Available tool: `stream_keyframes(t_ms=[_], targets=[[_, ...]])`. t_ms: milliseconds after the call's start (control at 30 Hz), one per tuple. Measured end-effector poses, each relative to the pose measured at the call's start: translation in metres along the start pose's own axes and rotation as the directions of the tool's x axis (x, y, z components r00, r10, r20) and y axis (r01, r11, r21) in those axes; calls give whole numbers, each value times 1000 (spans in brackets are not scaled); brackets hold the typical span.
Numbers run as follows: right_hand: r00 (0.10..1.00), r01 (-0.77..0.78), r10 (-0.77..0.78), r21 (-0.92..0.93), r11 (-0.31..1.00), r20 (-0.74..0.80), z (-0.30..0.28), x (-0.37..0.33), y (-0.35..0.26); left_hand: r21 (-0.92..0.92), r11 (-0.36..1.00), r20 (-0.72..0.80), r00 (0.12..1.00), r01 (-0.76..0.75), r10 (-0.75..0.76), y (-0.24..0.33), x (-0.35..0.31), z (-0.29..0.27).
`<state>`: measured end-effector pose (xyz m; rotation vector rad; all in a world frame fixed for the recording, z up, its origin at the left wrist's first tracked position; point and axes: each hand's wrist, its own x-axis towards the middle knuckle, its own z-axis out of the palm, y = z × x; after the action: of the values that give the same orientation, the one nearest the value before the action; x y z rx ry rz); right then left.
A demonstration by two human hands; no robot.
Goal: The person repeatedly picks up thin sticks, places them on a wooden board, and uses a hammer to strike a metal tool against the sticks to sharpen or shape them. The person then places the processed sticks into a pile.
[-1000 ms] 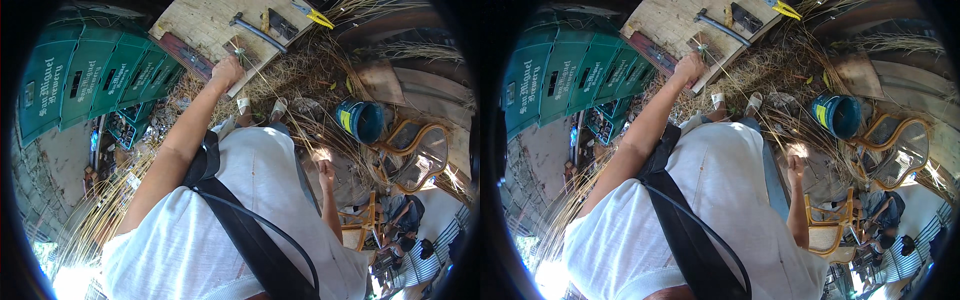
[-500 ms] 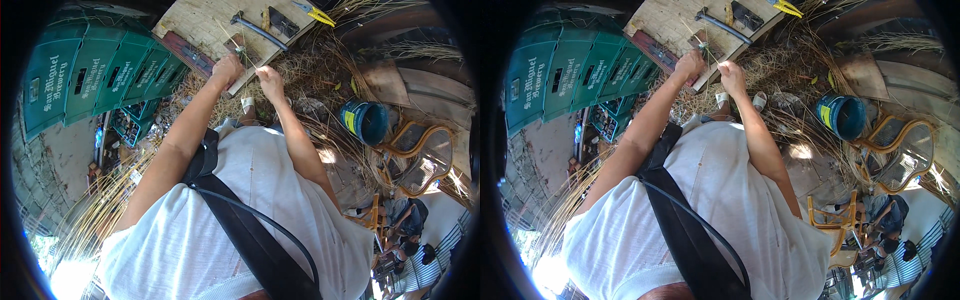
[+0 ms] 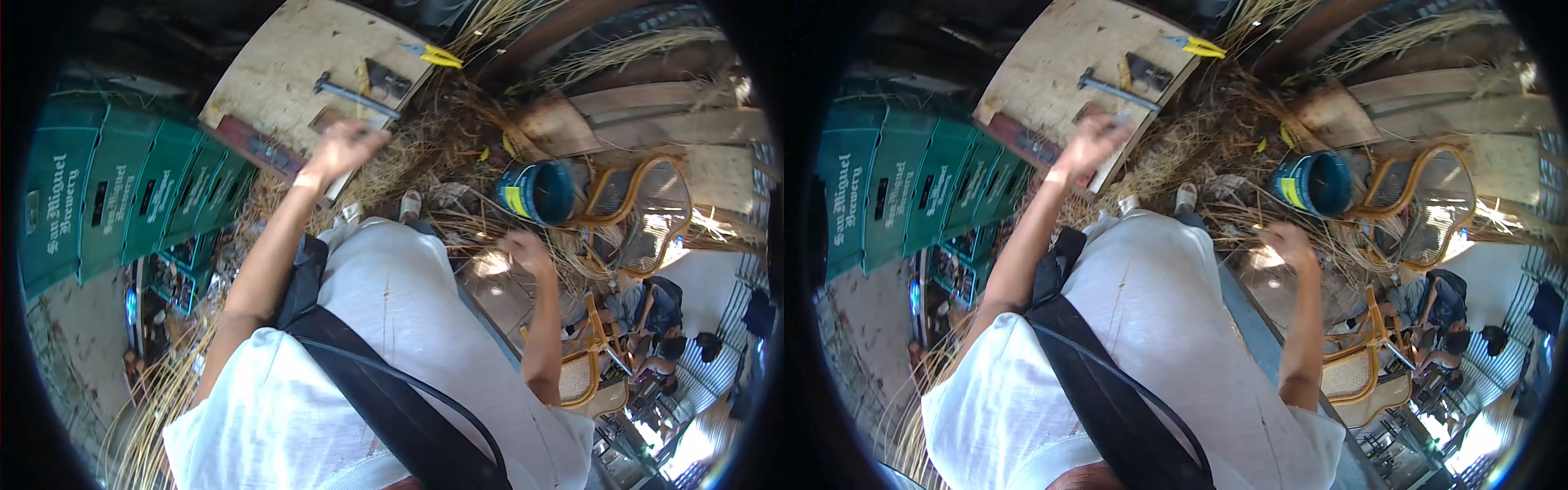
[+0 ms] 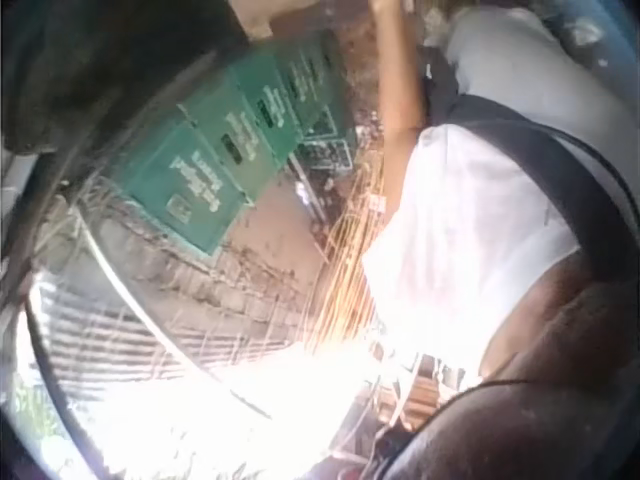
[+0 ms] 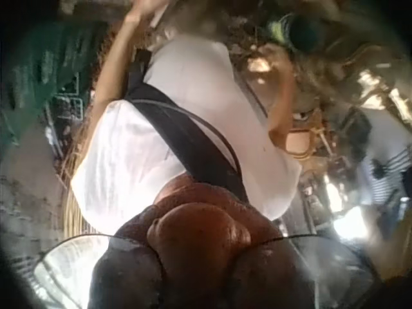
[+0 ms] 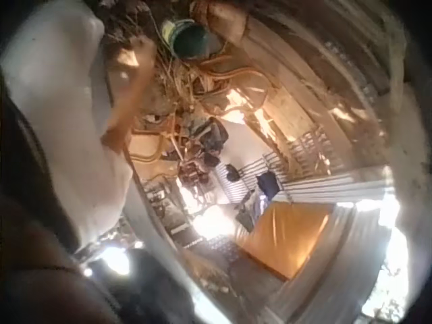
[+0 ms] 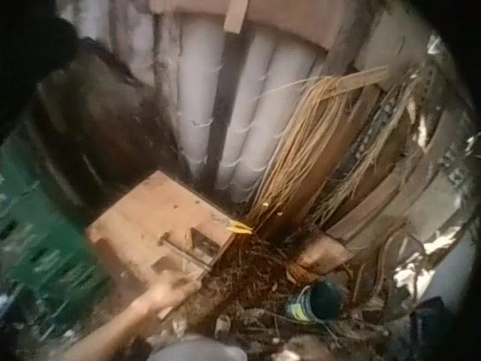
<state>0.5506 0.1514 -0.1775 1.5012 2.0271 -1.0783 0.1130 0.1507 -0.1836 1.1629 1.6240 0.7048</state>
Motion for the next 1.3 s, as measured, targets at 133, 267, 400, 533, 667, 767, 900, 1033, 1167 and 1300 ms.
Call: stream_keyframes(t_ms=[133, 267, 400, 533, 667, 767, 900, 1033, 1167, 1300], targets=[[848, 492, -392, 257, 831, -355, -60, 6, -184, -223, 916, 316, 864, -335, 393, 84, -30, 46], [902, 429, -411, 164, 888, -131, -158, -17, -188, -285, 927, 248, 916, -243, 317, 110, -66, -18], [711, 511, -404, 28, 859, -575, -282, -40, -113, -605, 721, -558, 826, -337, -82, 52, -103, -120], [421, 309, -301, -177, 935, -856, -444, -53, -63, -555, 385, -747, 645, -738, 161, -4, -167, -197], [226, -457, -289, -363, 812, -930, -616, -61, -31, -484, 345, -841, 537, -804, 71, -68, -207, -187], [-48, -454, -373, -312, 835, -927, -729, -48, -17, -499, 336, -696, 600, -799, 394, -32, -203, -152], [-195, -533, -409, -254, 807, -892, -843, -19, -25, -425, 763, -779, 626, -487, -35, -6, -166, -81], [-121, -414, -378, -299, 860, -918, -911, 34, -70, -385, 921, -285, 944, 49, -170, 93, -89, -24], [177, -389, -571, -590, 708, -802, -1005, 102, -57, -211, 936, -74, 950, 282, -303, 115, 0, 58], [612, -145, -526, -737, 660, -591, -963, 125, -107, -13, 930, -286, 890, 368, -356, 134, 36, 95]])
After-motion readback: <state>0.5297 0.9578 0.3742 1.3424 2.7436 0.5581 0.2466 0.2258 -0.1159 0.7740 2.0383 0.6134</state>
